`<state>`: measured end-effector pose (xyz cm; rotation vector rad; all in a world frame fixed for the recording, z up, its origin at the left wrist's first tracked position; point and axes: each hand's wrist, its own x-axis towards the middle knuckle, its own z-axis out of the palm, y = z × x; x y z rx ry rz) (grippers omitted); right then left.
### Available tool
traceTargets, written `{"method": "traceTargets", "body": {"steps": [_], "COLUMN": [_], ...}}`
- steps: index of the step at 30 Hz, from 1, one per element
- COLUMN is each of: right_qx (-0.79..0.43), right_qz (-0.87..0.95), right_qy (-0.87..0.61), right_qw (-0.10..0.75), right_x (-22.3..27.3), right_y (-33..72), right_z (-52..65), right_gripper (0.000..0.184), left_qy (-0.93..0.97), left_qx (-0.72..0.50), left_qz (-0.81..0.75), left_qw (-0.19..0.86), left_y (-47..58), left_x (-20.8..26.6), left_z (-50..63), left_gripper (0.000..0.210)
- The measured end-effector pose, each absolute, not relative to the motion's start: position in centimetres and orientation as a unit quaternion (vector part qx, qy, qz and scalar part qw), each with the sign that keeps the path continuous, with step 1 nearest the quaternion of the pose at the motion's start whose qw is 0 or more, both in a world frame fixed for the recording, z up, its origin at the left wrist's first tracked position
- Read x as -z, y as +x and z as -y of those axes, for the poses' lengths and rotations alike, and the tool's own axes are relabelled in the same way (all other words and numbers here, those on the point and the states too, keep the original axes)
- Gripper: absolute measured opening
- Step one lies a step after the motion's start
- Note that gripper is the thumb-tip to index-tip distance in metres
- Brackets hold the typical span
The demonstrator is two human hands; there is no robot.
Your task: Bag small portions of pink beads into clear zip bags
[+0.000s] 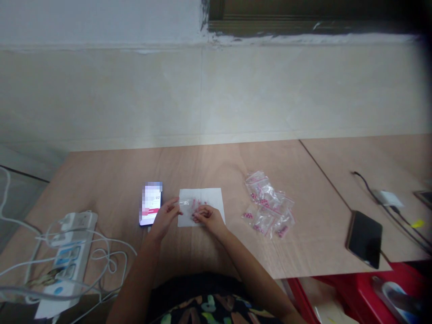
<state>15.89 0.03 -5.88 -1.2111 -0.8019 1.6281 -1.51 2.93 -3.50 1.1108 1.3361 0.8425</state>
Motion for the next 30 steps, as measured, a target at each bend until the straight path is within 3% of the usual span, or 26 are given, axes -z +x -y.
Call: {"method": "traceTargets", "body": {"steps": [30], "right_qx": [-0.803], "right_qz": [0.156], "right_qy": [-0.375], "right_qw": [0.437], "right_x": [6.9], "right_y": [16.4], "right_z": [-0.4], "right_gripper": [0.024], "left_qy": [0.624], "left_qx": [-0.342], "left_qz": [-0.517], "left_qw": [0.476], "left_y": [1.5], "left_x": [0.0], "left_z": [-3.6], "left_gripper": [0.031]}}
